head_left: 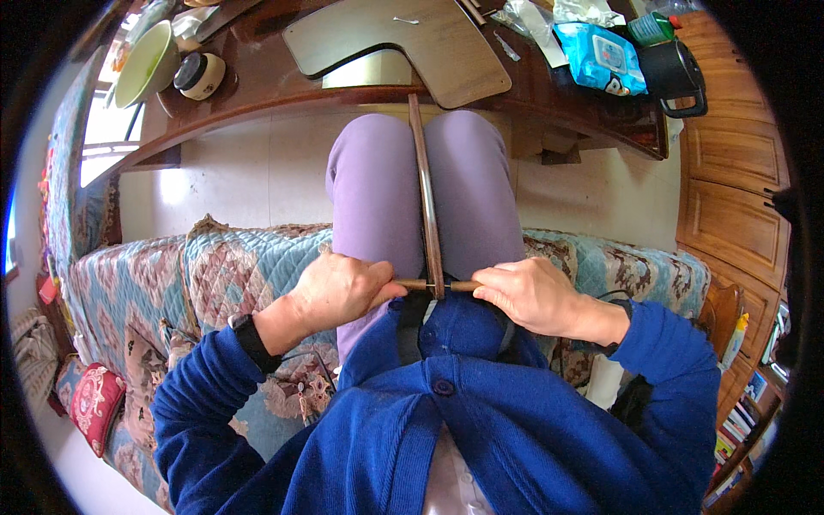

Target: The person assembles a wooden furniture component by inserting a metal dowel into a pre-drilled hole on a flat wooden piece and then screwing a wooden rod into the dowel to secure the joint.

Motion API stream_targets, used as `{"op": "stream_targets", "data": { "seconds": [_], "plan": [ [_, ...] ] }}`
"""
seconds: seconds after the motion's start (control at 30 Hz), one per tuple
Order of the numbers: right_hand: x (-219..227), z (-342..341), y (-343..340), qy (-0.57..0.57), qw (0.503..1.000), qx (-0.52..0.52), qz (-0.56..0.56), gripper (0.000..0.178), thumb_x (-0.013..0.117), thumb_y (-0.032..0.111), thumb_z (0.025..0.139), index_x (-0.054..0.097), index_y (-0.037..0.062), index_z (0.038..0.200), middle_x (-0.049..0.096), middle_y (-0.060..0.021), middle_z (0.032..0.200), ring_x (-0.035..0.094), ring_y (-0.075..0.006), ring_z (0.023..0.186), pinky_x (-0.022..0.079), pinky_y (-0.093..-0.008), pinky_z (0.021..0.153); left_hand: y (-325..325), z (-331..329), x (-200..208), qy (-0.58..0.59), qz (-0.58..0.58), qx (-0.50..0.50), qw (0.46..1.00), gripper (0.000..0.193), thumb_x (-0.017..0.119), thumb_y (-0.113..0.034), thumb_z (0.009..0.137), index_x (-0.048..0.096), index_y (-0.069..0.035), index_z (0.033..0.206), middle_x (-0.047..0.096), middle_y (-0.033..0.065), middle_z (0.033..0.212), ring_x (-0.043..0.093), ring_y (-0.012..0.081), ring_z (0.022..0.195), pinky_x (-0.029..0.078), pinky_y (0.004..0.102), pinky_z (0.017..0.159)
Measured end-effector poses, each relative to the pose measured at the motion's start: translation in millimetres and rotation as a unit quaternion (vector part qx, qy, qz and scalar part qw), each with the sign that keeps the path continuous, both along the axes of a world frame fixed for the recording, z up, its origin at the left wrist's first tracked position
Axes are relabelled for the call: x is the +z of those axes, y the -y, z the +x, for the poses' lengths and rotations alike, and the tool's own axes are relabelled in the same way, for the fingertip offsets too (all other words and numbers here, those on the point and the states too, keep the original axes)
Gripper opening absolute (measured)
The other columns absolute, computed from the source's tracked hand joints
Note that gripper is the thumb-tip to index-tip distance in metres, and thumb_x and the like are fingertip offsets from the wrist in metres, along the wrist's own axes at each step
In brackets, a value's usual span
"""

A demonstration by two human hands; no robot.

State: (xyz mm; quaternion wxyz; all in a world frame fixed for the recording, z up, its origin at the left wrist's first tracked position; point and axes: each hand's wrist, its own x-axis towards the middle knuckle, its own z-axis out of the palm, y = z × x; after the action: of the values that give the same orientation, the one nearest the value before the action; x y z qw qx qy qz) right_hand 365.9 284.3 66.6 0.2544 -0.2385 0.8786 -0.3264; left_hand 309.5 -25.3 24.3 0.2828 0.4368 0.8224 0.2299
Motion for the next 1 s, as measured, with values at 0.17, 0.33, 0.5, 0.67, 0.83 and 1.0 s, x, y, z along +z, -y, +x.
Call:
{"op": "stream_targets", "data": {
  "seconds": [0.17, 0.33, 0.5, 0.67, 0.83, 1.0],
  "plan": [
    [-7.8, -19.0, -4.9, 0.520, 0.843, -0.128, -0.049, 0.034, 0.057, 0.032, 0.105, 0.073, 0.0017, 0.107, 0.066, -0.0219, 0.071, 0.066, -0.0347, 0.063, 0.048, -0.0438, 0.060, 2.1, -4.8, 1.6, -0.183, 0.098, -0.015, 0.978, 0.041, 0.060, -0.047, 0.099, 0.054, -0.012, 0.079, 0.057, 0.0059, 0.067, 0.064, 0.0258, 0.059, 0.051, 0.0375, 0.053],
    [-7.6, -9.7, -5.6, -0.042, 0.998, 0.031, -0.024, 0.026, 0.064, 0.024, 0.099, 0.073, 0.0028, 0.110, 0.058, -0.0066, 0.066, 0.061, -0.0192, 0.060, 0.050, -0.0346, 0.057, 0.5, 4.9, 5.1, 0.051, 0.047, 0.043, 0.997, 0.039, 0.060, -0.040, 0.103, 0.063, -0.006, 0.085, 0.063, 0.0118, 0.071, 0.067, 0.0279, 0.068, 0.053, 0.0385, 0.059],
    [-0.8, -9.2, -12.5, -0.268, 0.958, 0.097, 0.026, 0.029, 0.070, 0.025, 0.089, 0.070, 0.0064, 0.112, 0.055, -0.0029, 0.067, 0.064, -0.0190, 0.061, 0.051, -0.0350, 0.057, 4.9, -13.2, 8.5, 0.404, 0.060, 0.071, 0.910, 0.049, 0.048, -0.042, 0.111, 0.067, -0.001, 0.091, 0.059, 0.0077, 0.069, 0.059, 0.0196, 0.064, 0.048, 0.0358, 0.061],
    [10.4, -26.5, -15.1, -0.300, 0.946, 0.117, 0.030, 0.032, 0.075, 0.029, 0.085, 0.070, 0.0068, 0.108, 0.054, -0.0015, 0.067, 0.062, -0.0186, 0.060, 0.047, -0.0342, 0.055, 4.0, -27.4, 10.6, 0.585, 0.008, 0.067, 0.808, 0.059, 0.041, -0.052, 0.112, 0.067, -0.004, 0.090, 0.045, -0.0033, 0.060, 0.041, 0.0089, 0.055, 0.036, 0.0276, 0.050],
    [29.2, -45.7, -12.2, -0.303, 0.944, 0.127, 0.040, 0.026, 0.075, 0.028, 0.085, 0.067, 0.0078, 0.099, 0.053, -0.0018, 0.066, 0.061, -0.0191, 0.059, 0.046, -0.0343, 0.054, 1.9, -39.1, 13.7, 0.687, 0.015, 0.084, 0.721, 0.060, 0.040, -0.054, 0.111, 0.067, -0.004, 0.095, 0.038, -0.0064, 0.057, 0.034, 0.0062, 0.047, 0.027, 0.0246, 0.043],
    [50.3, -75.6, -12.5, -0.245, 0.965, 0.088, 0.034, 0.022, 0.075, 0.019, 0.088, 0.068, 0.0035, 0.102, 0.065, -0.0099, 0.077, 0.065, -0.0281, 0.064, 0.050, -0.0396, 0.057, 7.2, -84.3, 45.8, 0.545, 0.029, 0.092, 0.833, 0.064, 0.042, -0.057, 0.109, 0.073, -0.001, 0.104, 0.050, -0.0032, 0.059, 0.041, 0.0074, 0.052, 0.033, 0.0268, 0.049]
  ]
}}
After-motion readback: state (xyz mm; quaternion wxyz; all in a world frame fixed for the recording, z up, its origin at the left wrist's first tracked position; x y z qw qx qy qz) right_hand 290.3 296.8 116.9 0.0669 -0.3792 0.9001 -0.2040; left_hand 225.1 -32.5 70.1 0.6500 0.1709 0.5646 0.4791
